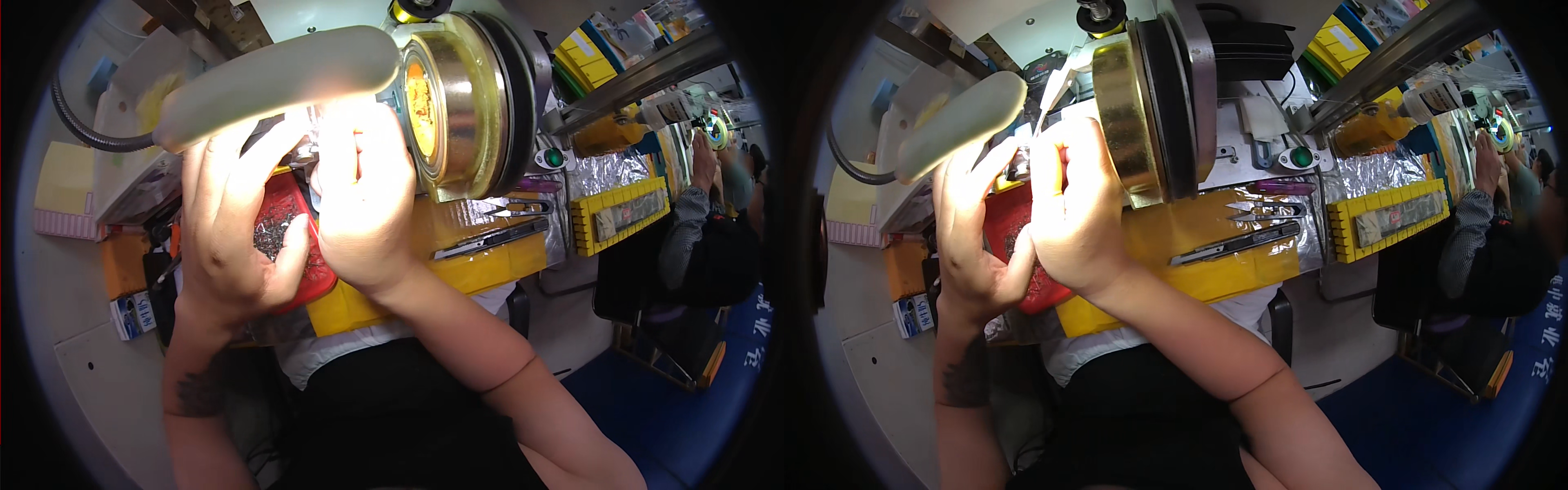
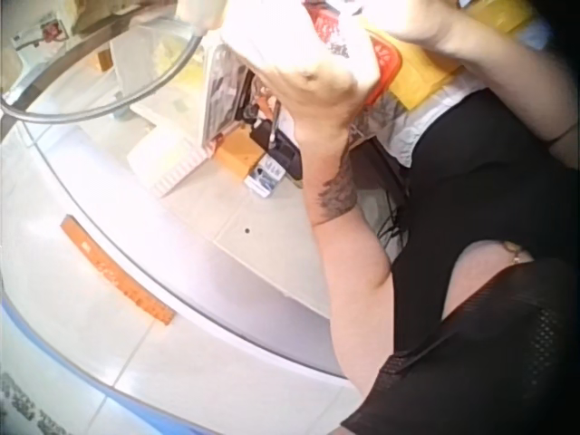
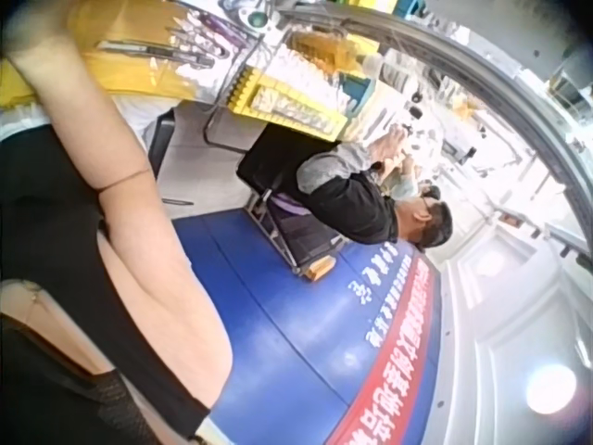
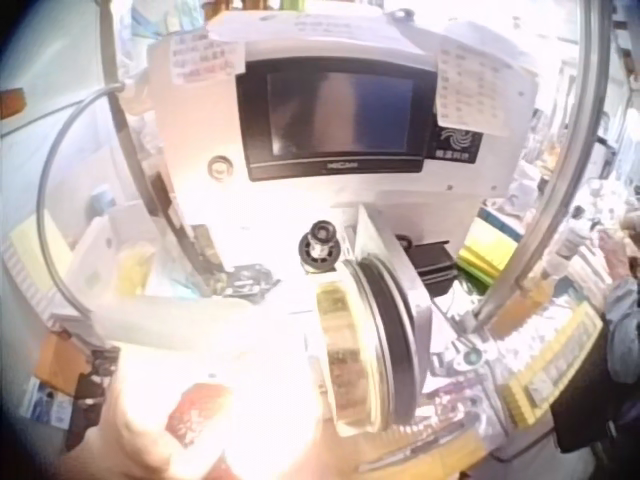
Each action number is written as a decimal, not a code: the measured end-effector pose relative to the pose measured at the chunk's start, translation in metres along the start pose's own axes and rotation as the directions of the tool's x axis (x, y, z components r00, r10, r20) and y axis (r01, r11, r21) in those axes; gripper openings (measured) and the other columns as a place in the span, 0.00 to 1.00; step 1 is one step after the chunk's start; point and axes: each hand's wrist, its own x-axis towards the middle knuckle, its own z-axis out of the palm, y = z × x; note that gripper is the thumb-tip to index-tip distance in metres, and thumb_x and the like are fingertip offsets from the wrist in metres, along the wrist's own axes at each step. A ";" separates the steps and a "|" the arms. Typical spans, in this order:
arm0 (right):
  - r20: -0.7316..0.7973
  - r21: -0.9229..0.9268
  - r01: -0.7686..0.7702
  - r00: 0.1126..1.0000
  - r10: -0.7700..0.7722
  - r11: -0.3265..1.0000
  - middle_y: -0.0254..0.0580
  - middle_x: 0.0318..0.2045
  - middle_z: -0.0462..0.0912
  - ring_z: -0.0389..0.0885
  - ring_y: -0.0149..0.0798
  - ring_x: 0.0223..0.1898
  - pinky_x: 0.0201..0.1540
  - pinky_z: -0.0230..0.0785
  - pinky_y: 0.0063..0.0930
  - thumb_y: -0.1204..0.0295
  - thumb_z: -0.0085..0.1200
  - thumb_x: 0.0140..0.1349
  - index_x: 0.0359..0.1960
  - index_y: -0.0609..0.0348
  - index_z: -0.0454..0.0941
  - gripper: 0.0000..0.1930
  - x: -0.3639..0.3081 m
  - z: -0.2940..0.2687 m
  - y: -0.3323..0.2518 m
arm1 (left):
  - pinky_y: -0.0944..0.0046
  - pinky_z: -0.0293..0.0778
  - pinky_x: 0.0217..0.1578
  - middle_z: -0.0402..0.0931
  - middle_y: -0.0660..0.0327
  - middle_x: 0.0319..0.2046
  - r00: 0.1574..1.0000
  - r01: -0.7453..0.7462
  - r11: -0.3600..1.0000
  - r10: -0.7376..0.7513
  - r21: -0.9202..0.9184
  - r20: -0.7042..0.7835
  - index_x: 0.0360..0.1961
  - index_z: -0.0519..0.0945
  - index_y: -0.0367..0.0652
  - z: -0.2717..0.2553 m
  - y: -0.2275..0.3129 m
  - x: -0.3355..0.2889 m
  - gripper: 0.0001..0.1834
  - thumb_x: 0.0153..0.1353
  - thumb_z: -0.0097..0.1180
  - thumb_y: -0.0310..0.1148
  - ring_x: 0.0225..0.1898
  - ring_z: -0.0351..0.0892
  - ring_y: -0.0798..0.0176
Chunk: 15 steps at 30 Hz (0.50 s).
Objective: The recorder is polishing small metal jewelry pieces using a rotating polishing wheel and hand tools.
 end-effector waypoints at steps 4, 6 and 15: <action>-0.025 -0.168 0.215 0.975 -0.222 0.962 0.42 0.34 0.75 0.76 0.35 0.33 0.37 0.71 0.29 0.77 0.47 0.73 0.45 0.66 0.72 0.05 0.005 0.004 -0.004 | 0.42 0.63 0.65 0.73 0.43 0.58 0.999 0.044 0.999 -0.044 0.009 0.004 0.59 0.76 0.35 0.000 0.005 0.000 0.34 0.44 0.62 0.24 0.60 0.71 0.36; -0.043 -0.079 0.149 0.987 -0.153 0.986 0.45 0.34 0.74 0.77 0.40 0.35 0.41 0.71 0.32 0.78 0.47 0.73 0.41 0.64 0.70 0.02 0.004 0.003 -0.005 | 0.42 0.63 0.66 0.73 0.42 0.58 0.997 0.079 0.996 -0.080 -0.041 -0.022 0.59 0.76 0.34 0.004 0.007 -0.001 0.34 0.45 0.60 0.23 0.61 0.70 0.35; 0.032 -0.184 0.208 0.978 -0.205 0.961 0.55 0.42 0.77 0.79 0.49 0.41 0.46 0.74 0.38 0.82 0.50 0.65 0.52 0.72 0.75 0.14 0.005 -0.002 0.002 | 0.53 0.71 0.64 0.53 0.45 0.71 0.890 0.245 0.804 -0.408 -0.541 -0.203 0.66 0.70 0.40 0.060 0.017 -0.019 0.36 0.51 0.52 0.17 0.71 0.63 0.47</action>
